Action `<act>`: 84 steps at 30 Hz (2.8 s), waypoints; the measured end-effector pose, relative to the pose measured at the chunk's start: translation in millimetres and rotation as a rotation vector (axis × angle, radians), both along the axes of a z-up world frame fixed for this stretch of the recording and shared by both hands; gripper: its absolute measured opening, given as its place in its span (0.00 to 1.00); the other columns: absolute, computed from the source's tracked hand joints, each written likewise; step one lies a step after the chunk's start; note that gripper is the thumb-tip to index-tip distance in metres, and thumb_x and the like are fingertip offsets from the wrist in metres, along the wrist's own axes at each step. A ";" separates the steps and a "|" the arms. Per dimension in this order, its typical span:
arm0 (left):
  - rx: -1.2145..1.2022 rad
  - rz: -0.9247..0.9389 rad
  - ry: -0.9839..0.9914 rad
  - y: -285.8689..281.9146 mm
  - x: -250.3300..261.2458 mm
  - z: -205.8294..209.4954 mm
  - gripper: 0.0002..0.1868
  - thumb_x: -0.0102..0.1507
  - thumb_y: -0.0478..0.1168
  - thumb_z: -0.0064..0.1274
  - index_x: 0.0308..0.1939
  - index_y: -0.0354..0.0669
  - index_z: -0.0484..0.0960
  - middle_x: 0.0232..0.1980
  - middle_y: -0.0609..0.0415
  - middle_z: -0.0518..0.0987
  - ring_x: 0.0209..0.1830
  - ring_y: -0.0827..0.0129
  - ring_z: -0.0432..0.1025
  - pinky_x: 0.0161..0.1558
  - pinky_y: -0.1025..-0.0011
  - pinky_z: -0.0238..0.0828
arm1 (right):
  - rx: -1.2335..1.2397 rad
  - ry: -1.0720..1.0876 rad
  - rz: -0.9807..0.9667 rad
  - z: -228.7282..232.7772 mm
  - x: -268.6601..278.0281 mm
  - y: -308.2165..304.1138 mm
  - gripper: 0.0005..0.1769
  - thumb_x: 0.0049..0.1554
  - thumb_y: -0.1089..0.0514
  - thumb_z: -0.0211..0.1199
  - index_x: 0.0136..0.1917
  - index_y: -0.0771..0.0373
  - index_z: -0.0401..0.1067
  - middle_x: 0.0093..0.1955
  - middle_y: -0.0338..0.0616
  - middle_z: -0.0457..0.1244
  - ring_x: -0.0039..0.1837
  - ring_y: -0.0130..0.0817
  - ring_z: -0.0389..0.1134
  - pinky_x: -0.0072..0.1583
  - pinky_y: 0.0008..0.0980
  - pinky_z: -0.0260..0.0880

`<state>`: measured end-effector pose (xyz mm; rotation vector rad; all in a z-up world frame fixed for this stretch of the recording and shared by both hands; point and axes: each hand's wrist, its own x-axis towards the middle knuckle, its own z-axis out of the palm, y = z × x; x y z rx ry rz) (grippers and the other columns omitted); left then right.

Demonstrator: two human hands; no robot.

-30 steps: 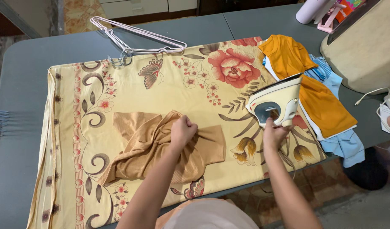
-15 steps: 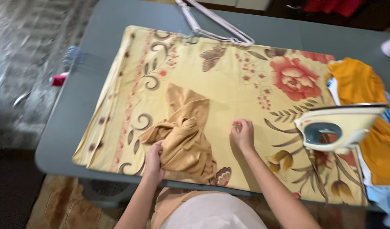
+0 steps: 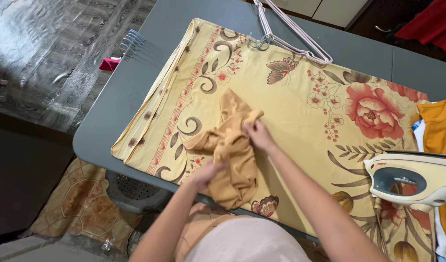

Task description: The person irons a mustard-colored short-sleeve top on a floral-patterned ironing board cover. They smooth the fabric, use a white steam iron on the body and sleeves, flip the garment, and continue ironing the back and sleeves before laying it flat.

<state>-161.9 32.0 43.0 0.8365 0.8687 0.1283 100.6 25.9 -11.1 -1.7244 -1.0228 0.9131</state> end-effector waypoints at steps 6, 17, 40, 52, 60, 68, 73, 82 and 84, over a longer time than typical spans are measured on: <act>-0.043 0.385 -0.560 145.8 73.7 81.7 0.28 0.70 0.53 0.41 0.68 0.40 0.69 0.59 0.49 0.80 0.55 0.61 0.78 0.56 0.60 0.80 | 0.541 0.677 -0.297 111.1 133.7 -9.0 0.15 0.67 0.44 0.57 0.62 0.51 0.68 0.61 0.33 0.67 0.66 0.33 0.66 0.67 0.42 0.70; 0.207 0.448 -0.204 162.2 5.1 57.0 0.25 0.65 0.37 0.50 0.66 0.34 0.69 0.57 0.45 0.80 0.54 0.60 0.78 0.54 0.63 0.81 | 0.387 0.677 -0.655 55.0 153.0 -221.5 0.22 0.60 0.65 0.52 0.66 0.52 0.61 0.61 0.37 0.64 0.61 0.35 0.68 0.61 0.41 0.73; 0.886 0.199 0.334 71.5 -68.9 31.7 0.43 0.56 0.22 0.40 0.77 0.44 0.59 0.73 0.36 0.69 0.71 0.53 0.66 0.68 0.65 0.62 | 0.043 -0.291 -0.794 -0.6 88.7 -234.1 0.34 0.50 0.70 0.65 0.68 0.73 0.56 0.62 0.57 0.62 0.60 0.40 0.67 0.63 0.37 0.68; 0.674 0.012 0.212 72.8 -33.7 -23.0 0.46 0.55 0.30 0.50 0.79 0.44 0.55 0.75 0.44 0.65 0.66 0.62 0.68 0.61 0.70 0.66 | -0.122 0.549 -0.883 -35.9 81.1 -311.2 0.17 0.56 0.60 0.67 0.57 0.65 0.72 0.52 0.45 0.68 0.50 0.36 0.72 0.50 0.37 0.75; 0.283 0.554 -0.516 212.3 128.2 29.8 0.29 0.67 0.28 0.42 0.74 0.35 0.65 0.35 0.62 0.69 0.29 0.82 0.63 0.29 0.82 0.65 | 0.480 0.850 -0.624 100.4 184.5 -132.7 0.25 0.64 0.56 0.52 0.73 0.63 0.64 0.69 0.49 0.66 0.70 0.44 0.68 0.75 0.48 0.65; 0.686 0.452 -0.640 211.3 27.8 113.7 0.37 0.64 0.23 0.37 0.80 0.33 0.57 0.80 0.46 0.65 0.76 0.70 0.68 0.74 0.72 0.68 | 0.665 0.068 -0.527 176.4 154.1 -179.1 0.30 0.67 0.63 0.50 0.81 0.56 0.53 0.75 0.49 0.59 0.72 0.37 0.65 0.72 0.39 0.68; 0.616 0.253 0.188 135.6 -46.3 52.6 0.31 0.62 0.27 0.41 0.69 0.43 0.76 0.68 0.51 0.77 0.50 0.69 0.68 0.51 0.72 0.65 | 0.077 -0.172 -0.622 69.4 115.1 -239.8 0.23 0.61 0.64 0.62 0.69 0.66 0.69 0.66 0.42 0.66 0.63 0.29 0.67 0.61 0.29 0.67; 0.918 0.110 0.209 63.5 -97.9 -21.1 0.23 0.63 0.36 0.56 0.63 0.36 0.77 0.60 0.46 0.80 0.59 0.69 0.74 0.60 0.69 0.68 | -0.304 -0.581 -0.563 26.4 43.3 -283.3 0.29 0.59 0.50 0.64 0.71 0.58 0.67 0.53 0.57 0.70 0.49 0.49 0.72 0.51 0.44 0.71; 0.945 0.025 0.165 61.3 -96.6 -18.3 0.26 0.61 0.34 0.55 0.64 0.34 0.76 0.59 0.45 0.80 0.58 0.69 0.74 0.60 0.69 0.68 | -0.457 -0.505 -0.555 30.3 44.8 -278.6 0.27 0.61 0.49 0.61 0.72 0.55 0.68 0.50 0.57 0.71 0.50 0.51 0.73 0.54 0.46 0.71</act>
